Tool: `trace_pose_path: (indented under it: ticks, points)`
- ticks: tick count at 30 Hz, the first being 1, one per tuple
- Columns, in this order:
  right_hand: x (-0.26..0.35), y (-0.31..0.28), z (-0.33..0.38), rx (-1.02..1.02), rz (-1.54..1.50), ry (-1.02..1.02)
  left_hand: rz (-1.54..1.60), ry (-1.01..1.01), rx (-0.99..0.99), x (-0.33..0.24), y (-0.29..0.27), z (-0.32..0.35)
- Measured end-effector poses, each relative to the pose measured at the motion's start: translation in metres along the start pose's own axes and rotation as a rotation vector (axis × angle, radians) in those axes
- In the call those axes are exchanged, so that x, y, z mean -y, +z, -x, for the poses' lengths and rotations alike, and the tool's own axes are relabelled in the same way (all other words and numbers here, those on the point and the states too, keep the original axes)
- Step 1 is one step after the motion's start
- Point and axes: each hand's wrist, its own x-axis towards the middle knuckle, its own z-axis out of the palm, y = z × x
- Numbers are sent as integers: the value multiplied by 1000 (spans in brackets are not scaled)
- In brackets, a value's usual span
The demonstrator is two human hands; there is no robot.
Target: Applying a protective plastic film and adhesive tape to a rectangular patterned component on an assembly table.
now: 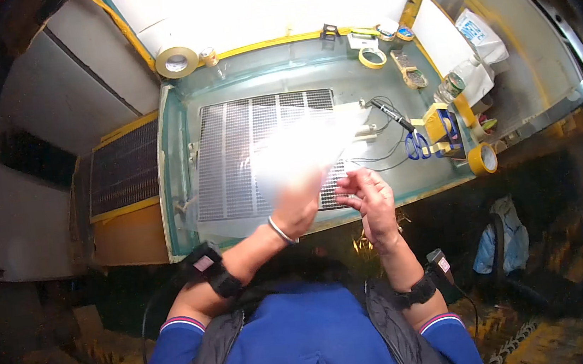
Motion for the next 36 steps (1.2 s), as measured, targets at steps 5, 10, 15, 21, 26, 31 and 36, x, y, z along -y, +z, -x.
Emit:
trace_pose_path:
  ticks: [5, 10, 15, 21, 26, 31, 36]
  points:
    - [-54, -45, -19, -78, -6, 222, 1209, -131, -257, -55, -76, -55]
    - [-87, -19, -30, 92, -268, 492, 1396, -154, -727, 9, -181, -40]
    - [-93, 1, -51, 194, -448, 595, 1363, -244, -940, 105, -212, 16]
    - [-86, -24, -71, 37, -6, 366, 1219, -546, -1046, 218, -222, 89]
    - [-91, -31, -83, 16, 225, 391, 957, -777, -1054, 262, -227, 124]
    - [-91, -43, -84, -53, 264, 369, -530, -199, -492, 132, -107, 74]
    - [-89, -33, -79, 21, 144, 378, -487, 123, 188, 68, -9, 67]
